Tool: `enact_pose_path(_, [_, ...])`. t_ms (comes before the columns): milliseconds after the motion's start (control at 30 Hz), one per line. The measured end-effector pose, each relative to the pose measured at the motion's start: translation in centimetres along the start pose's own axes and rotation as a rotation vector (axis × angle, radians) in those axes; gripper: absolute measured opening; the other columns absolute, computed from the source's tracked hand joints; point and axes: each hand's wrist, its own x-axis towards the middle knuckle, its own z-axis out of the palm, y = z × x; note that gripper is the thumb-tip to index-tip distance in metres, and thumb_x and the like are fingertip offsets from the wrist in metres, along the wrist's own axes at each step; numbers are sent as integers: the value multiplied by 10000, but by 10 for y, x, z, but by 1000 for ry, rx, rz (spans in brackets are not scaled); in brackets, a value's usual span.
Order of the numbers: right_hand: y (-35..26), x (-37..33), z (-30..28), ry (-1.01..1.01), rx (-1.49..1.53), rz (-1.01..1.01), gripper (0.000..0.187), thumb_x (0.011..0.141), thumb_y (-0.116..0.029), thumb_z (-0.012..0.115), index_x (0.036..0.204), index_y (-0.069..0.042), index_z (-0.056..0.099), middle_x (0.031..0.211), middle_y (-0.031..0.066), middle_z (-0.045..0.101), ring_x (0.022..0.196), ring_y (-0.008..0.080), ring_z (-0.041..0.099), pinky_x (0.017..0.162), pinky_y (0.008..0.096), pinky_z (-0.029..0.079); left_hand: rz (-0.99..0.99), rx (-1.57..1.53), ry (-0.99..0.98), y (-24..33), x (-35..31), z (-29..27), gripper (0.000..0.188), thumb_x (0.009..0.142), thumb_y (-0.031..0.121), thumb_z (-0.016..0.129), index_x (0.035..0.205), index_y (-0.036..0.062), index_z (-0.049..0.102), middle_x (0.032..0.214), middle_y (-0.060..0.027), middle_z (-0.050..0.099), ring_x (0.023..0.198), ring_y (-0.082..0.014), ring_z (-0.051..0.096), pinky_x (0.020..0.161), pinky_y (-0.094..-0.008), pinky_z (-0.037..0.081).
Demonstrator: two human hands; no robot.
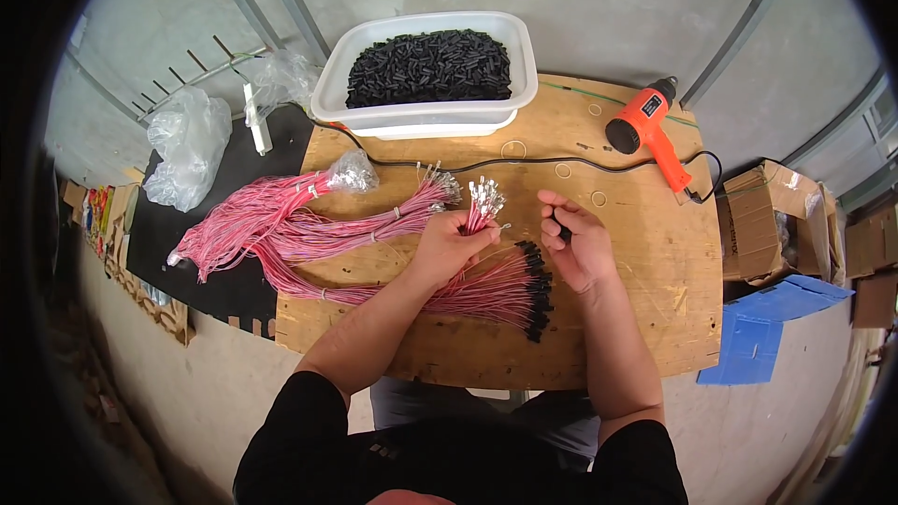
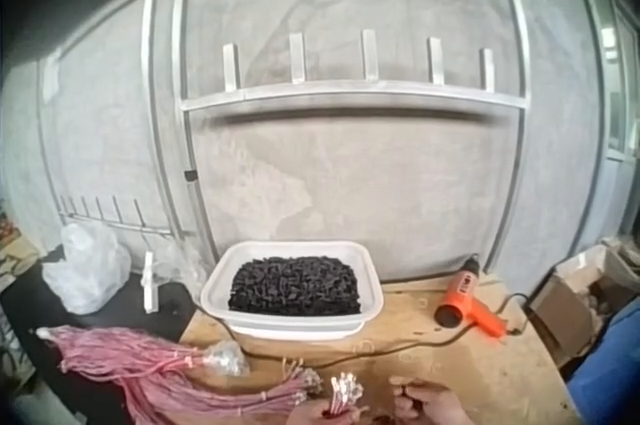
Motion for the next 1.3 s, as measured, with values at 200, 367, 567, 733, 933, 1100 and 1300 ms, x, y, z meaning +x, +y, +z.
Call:
enact_pose_path(200, [8, -1, -4, -89, -59, 36, 248, 1020, -147, 590, 1209, 9, 627, 842, 12, 568, 595, 73, 425, 488, 193, 316, 6, -37, -14, 1, -2, -2, 77, 924, 73, 700, 940, -1, 713, 842, -31, 701, 582, -41, 545, 503, -191, 429])
enact_pose_path(367, [15, -6, 6, -73, -293, -17, 231, 997, -130, 621, 1137, 42, 683, 822, 0, 603, 599, 56, 445, 487, 189, 308, -57, -114, -20, 7, -4, -1, 89, 923, 74, 700, 964, -5, 709, 843, -51, 705, 575, -45, 535, 509, -191, 427])
enact_pose_path(567, [13, -11, 19, -46, -272, 4, 259, 931, 1, 636, 1182, 52, 676, 848, 37, 652, 605, 43, 448, 520, 182, 326, -113, -216, -41, 12, -5, -2, 103, 909, 66, 707, 957, -26, 708, 796, -40, 682, 565, -54, 526, 500, -201, 391])
enact_pose_path(733, [21, -11, 17, -28, -471, -87, 152, 909, -12, 688, 1060, -26, 700, 881, 26, 707, 612, 9, 469, 526, 172, 307, -114, -240, -30, 9, -4, -3, 120, 910, 70, 709, 967, -35, 705, 812, -69, 698, 566, -60, 533, 496, -202, 396])
enact_pose_path(933, [24, -10, 18, -16, -519, -132, 108, 886, 6, 721, 969, -54, 687, 873, 7, 708, 645, 5, 512, 537, 168, 316, -120, -261, -34, 9, -3, -4, 126, 906, 70, 713, 974, -36, 705, 805, -72, 695, 564, -61, 536, 489, -202, 396])
enact_pose_path(1100, [23, -13, 23, -54, -551, -163, 109, 896, 36, 700, 983, -28, 688, 904, 28, 707, 757, 47, 602, 654, 182, 441, -118, -260, -35, 5, -2, -6, 130, 902, 71, 720, 968, -39, 701, 793, -71, 686, 560, -62, 535, 487, -206, 394])
enact_pose_path(1300, [27, -10, 17, -38, -662, -265, 101, 917, 32, 684, 1008, -2, 713, 934, 22, 707, 830, 70, 629, 778, 216, 508, -125, -268, -54, 3, -1, -6, 131, 899, 72, 727, 956, -41, 692, 776, -71, 676, 554, -67, 534, 488, -218, 396])
